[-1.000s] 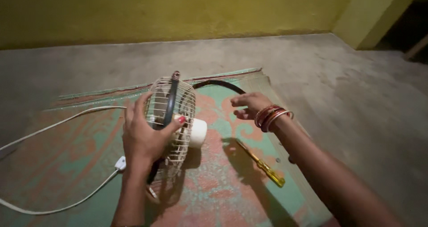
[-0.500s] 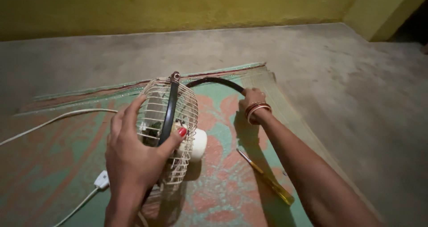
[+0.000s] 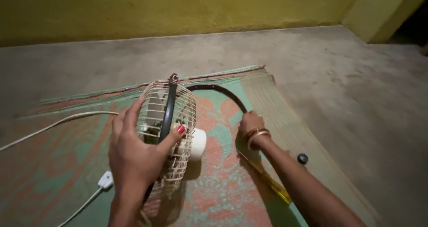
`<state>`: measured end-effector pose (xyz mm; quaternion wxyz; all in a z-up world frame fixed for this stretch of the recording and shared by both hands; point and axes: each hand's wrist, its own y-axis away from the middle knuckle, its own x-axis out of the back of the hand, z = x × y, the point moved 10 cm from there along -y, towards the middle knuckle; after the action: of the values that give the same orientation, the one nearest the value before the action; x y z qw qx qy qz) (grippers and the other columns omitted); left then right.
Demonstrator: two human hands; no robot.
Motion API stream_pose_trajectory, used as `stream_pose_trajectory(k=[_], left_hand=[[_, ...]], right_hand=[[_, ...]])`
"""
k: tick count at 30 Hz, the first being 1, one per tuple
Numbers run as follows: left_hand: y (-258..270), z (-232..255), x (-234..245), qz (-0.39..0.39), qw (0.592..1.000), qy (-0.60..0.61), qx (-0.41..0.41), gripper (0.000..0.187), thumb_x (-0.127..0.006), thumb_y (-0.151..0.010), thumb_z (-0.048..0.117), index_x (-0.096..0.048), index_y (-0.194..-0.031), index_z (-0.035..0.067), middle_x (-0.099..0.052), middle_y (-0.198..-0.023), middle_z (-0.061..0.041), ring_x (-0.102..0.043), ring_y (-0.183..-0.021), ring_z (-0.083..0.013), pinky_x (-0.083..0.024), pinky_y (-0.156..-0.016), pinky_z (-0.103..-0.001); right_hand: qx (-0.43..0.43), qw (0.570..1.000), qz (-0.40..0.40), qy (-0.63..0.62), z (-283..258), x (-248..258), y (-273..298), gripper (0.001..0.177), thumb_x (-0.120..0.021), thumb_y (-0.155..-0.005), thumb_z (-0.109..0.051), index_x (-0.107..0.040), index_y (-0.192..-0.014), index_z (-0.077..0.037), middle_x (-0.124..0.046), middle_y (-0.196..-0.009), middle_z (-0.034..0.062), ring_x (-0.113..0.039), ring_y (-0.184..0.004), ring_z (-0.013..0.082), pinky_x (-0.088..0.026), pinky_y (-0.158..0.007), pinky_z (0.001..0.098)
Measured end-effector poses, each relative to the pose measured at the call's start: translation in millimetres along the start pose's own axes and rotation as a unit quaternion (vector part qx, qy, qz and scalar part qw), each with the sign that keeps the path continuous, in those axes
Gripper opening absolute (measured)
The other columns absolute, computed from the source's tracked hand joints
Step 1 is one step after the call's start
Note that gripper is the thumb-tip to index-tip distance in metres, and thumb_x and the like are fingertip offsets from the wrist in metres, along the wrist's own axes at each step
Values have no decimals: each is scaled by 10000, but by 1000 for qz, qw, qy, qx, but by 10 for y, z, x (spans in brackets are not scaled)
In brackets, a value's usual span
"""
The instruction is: The person removes the front grille of a small electric fan using a screwdriver to loosen screws. They then detach a curved plastic ring from the fan assembly.
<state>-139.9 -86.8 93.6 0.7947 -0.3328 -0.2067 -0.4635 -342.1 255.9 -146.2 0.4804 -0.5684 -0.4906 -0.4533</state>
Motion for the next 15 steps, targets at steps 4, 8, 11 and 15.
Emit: stream_pose_trajectory(k=[4, 8, 11, 15], left_hand=[[28, -15, 38, 1, 1000, 2, 10, 980, -901, -587, 467, -510, -1451, 220, -495, -1446, -152, -533, -1282, -370, -462, -1018, -517], [37, -116, 93, -9, 999, 23, 48, 1003, -909, -570, 477, -499, -1449, 224, -481, -1448, -158, -535, -1272, -371, -468, -1015, -514], [63, -154, 136, -6, 998, 34, 53, 1022, -901, -571, 517, -494, -1457, 213, -487, -1449, -169, -547, -1273, -372, -483, -1016, -510], [18, -190, 125, -23, 997, 16, 69, 1113, -904, -570, 565, -425, -1498, 179, -467, -1455, -192, -528, -1285, -389, -466, -1014, -526]], right_hand=[[-14, 997, -62, -37, -222, 18, 643, 336, -697, -911, -289, -718, -1015, 30, -666, -1128, 264, -682, -1010, 421, -577, -885, 476], [-33, 992, -80, -95, -506, 251, 1257, 343, -692, -903, -307, -733, -971, 27, -654, -1140, 275, -661, -1029, 458, -554, -884, 519], [-32, 987, -118, -106, -623, 393, 1400, 361, -700, -873, -328, -744, -998, 8, -697, -1098, 264, -687, -1028, 439, -547, -936, 499], [-115, 978, -56, -167, -363, 576, 1177, 503, -734, -858, -331, -618, -1177, 41, -696, -1097, 280, -694, -1021, 431, -558, -899, 508]])
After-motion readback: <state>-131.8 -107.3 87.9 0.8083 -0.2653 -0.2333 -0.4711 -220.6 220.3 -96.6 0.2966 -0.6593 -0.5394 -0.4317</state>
